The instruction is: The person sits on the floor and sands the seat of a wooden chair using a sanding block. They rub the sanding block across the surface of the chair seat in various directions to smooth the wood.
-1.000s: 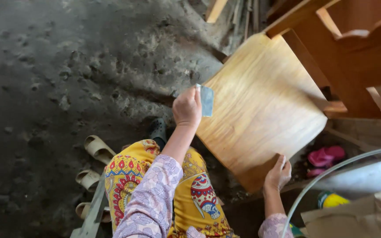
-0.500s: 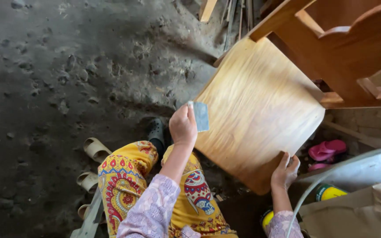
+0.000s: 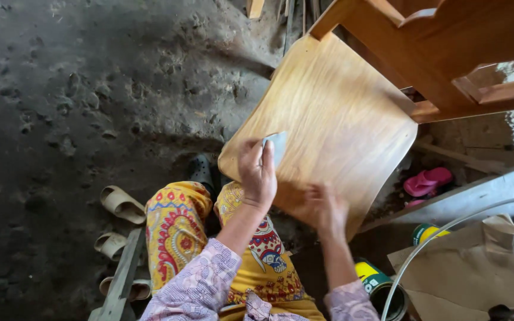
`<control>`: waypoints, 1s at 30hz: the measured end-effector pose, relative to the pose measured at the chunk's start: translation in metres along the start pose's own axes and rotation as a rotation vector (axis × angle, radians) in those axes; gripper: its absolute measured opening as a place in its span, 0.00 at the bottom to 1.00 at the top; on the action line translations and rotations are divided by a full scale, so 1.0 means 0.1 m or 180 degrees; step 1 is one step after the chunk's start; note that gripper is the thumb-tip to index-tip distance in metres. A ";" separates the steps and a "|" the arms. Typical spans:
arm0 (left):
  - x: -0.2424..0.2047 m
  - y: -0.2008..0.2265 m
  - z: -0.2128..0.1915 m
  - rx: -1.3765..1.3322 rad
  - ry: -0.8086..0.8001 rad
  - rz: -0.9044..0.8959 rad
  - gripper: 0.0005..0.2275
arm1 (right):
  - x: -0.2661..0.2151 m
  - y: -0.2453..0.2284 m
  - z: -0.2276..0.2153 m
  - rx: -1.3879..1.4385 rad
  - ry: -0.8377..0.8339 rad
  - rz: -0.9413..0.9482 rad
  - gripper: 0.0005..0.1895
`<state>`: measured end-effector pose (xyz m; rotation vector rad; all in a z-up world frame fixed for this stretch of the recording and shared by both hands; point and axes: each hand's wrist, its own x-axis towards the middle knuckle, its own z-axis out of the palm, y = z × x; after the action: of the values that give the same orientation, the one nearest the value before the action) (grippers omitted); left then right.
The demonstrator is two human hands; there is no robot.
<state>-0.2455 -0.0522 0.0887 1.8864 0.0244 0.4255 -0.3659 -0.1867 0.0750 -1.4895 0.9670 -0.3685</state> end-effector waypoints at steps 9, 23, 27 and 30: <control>-0.58 0.04 0.21 -0.1186 -0.0554 -0.2040 0.13 | -0.29 -0.17 0.55 0.1933 -0.0650 0.1048 0.12; 0.23 -0.47 -0.03 0.1812 -0.1048 0.0940 0.21 | 0.25 0.20 -0.50 -0.2664 0.0118 -0.2933 0.21; 0.27 -0.57 0.02 0.2113 -0.1356 0.0956 0.22 | 0.09 0.31 -0.40 -0.2878 -0.0022 -0.3029 0.26; 0.27 -0.66 0.07 0.2231 -0.1255 0.1113 0.21 | -0.09 0.26 -0.23 -0.2823 -0.0266 -0.2895 0.31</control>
<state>-0.2061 -0.0294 0.0340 2.6539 -0.4814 0.2868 -0.3974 -0.1922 0.0577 -2.7182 0.2979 -0.5417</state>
